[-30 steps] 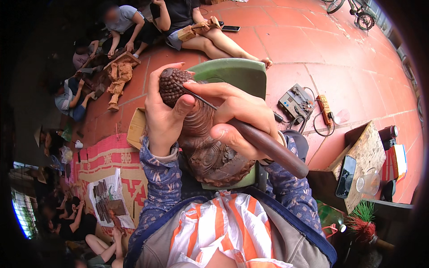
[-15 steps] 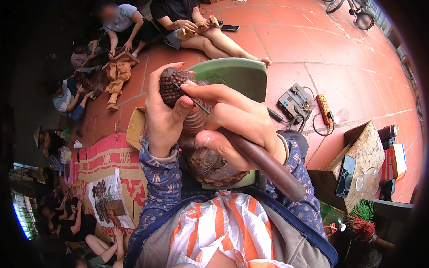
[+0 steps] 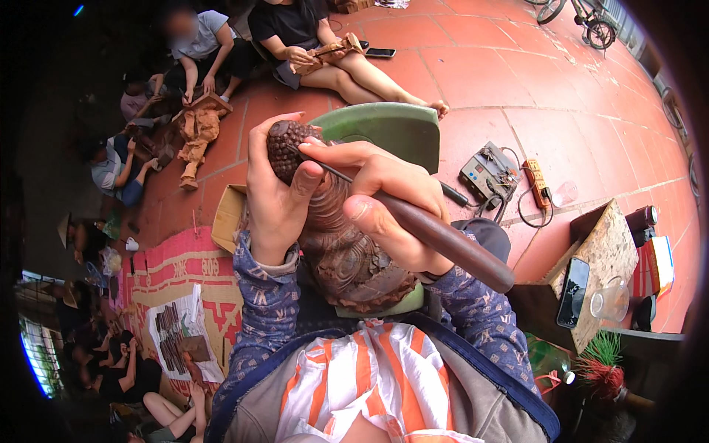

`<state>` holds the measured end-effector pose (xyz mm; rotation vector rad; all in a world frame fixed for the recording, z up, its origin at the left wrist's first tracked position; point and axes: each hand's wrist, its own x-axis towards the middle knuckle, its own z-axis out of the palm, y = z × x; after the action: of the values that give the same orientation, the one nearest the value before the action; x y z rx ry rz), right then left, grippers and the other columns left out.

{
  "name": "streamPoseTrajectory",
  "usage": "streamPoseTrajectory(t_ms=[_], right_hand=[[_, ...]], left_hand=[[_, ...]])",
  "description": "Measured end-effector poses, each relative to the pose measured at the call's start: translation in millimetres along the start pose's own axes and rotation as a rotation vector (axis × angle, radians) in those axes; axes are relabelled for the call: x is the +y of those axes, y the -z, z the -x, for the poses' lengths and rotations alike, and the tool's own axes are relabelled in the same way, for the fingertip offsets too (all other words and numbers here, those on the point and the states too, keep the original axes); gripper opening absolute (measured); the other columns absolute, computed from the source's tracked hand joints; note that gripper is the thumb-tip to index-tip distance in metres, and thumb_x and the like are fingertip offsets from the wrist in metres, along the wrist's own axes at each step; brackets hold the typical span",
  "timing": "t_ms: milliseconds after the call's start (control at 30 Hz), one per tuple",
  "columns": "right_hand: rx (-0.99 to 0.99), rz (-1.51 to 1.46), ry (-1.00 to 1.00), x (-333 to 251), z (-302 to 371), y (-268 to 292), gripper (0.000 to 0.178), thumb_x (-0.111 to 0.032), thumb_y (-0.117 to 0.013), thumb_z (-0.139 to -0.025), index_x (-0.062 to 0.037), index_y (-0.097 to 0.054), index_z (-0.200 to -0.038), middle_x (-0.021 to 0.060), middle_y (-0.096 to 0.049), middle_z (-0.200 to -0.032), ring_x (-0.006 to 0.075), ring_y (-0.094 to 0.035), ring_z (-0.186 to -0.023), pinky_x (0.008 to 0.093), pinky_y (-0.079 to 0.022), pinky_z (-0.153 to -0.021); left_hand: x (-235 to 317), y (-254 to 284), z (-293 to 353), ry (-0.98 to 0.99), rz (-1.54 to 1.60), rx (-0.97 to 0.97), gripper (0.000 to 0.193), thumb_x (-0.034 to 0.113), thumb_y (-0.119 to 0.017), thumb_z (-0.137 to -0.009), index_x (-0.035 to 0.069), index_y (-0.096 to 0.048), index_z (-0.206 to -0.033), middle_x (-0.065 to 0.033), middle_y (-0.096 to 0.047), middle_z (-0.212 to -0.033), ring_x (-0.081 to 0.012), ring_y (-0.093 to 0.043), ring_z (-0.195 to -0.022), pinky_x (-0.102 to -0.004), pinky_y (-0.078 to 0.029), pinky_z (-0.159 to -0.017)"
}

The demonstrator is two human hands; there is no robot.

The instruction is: The person carves a wooden Buddha statue using a chisel and mallet. They repeatedly strike the chisel to shape the head and upper torso, rotating the piece to access different areas.

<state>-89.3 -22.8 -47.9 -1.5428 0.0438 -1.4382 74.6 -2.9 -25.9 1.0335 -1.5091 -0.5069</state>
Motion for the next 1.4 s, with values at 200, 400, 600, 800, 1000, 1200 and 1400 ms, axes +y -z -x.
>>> streamPoseTrajectory(t_ms=[200, 400, 600, 800, 1000, 1200, 1400], right_hand=[[-0.081, -0.215, -0.069, -2.3, -3.1, 16.3, 0.033, -0.027, -0.058, -0.095, -0.0031, -0.051, -0.075, 0.0319, -0.057, -0.125, 0.0405, -0.05, -0.127, 0.0557, -0.031, -0.11], [-0.08, -0.132, -0.304, -28.1, -27.7, 22.6, 0.04, -0.03, -0.049, -0.1, 0.0059, -0.063, -0.088, 0.0215, -0.063, -0.121, 0.0246, -0.06, -0.111, 0.0369, -0.047, -0.097], [-0.037, -0.134, -0.601, -49.4, -55.6, 19.5, 0.042, -0.035, -0.029, -0.106, -0.0087, -0.041, -0.076, 0.0309, -0.061, -0.115, 0.0398, -0.058, -0.117, 0.0479, -0.05, -0.098], [-0.06, -0.096, -0.626, -52.8, -61.1, 23.9, 0.044, -0.035, -0.03, -0.106, -0.0066, -0.044, -0.076, 0.0311, -0.062, -0.115, 0.0374, -0.062, -0.113, 0.0457, -0.051, -0.098], [-0.053, -0.059, -0.674, -59.7, -66.8, 18.2, 0.051, -0.036, -0.035, -0.104, 0.01, -0.057, -0.108, 0.0291, -0.063, -0.114, 0.0332, -0.066, -0.106, 0.0417, -0.052, -0.097], [-0.063, 0.141, -0.68, -69.1, -72.8, 8.5, 0.05, -0.036, -0.042, -0.103, 0.0116, -0.059, -0.107, 0.0255, -0.065, -0.11, 0.0287, -0.068, -0.101, 0.0379, -0.053, -0.095], [-0.251, 0.327, -0.627, -75.1, -93.0, 11.2, 0.04, -0.031, -0.051, -0.101, 0.0081, -0.061, -0.098, 0.0225, -0.068, -0.104, 0.0282, -0.068, -0.101, 0.0361, -0.056, -0.089]], left_hand=[[-2.9, 2.1, -0.5, -0.047, -0.082, -0.007, 0.08, 0.049, -0.082, -0.069, 0.0, -0.046, -0.123, -0.0097, -0.061, -0.098, -0.0176, -0.062, -0.089, -0.0305, -0.052, -0.078], [-4.8, 0.6, 0.9, 0.003, -0.038, 0.008, 0.084, 0.048, -0.085, -0.065, 0.001, -0.047, -0.123, -0.01, -0.061, -0.099, -0.0193, -0.062, -0.09, -0.032, -0.052, -0.079], [-6.6, 3.0, 0.6, -0.058, -0.11, 0.007, 0.082, 0.042, -0.087, -0.065, 0.001, -0.047, -0.122, -0.0106, -0.062, -0.1, -0.021, -0.063, -0.091, -0.0335, -0.052, -0.079], [-11.9, -1.7, 1.5, -0.026, -0.033, 0.024, 0.076, 0.028, -0.091, -0.064, 0.001, -0.049, -0.121, -0.0112, -0.062, -0.101, -0.0216, -0.064, -0.089, -0.0339, -0.052, -0.077], [-7.5, -3.2, 1.3, 0.001, -0.019, 0.033, 0.072, 0.02, -0.091, -0.063, 0.002, -0.05, -0.119, -0.0103, -0.062, -0.099, -0.0207, -0.064, -0.086, -0.0343, -0.052, -0.075], [-3.7, -3.4, 2.3, -0.023, -0.101, 0.038, 0.074, 0.022, -0.092, -0.062, 0.003, -0.049, -0.12, -0.0095, -0.062, -0.098, -0.0204, -0.064, -0.086, -0.0336, -0.053, -0.074], [-13.3, -6.9, 1.2, -0.101, -0.039, 0.048, 0.075, 0.026, -0.091, -0.064, 0.002, -0.047, -0.12, -0.0113, -0.06, -0.102, -0.0218, -0.063, -0.088, -0.0344, -0.053, -0.074]])
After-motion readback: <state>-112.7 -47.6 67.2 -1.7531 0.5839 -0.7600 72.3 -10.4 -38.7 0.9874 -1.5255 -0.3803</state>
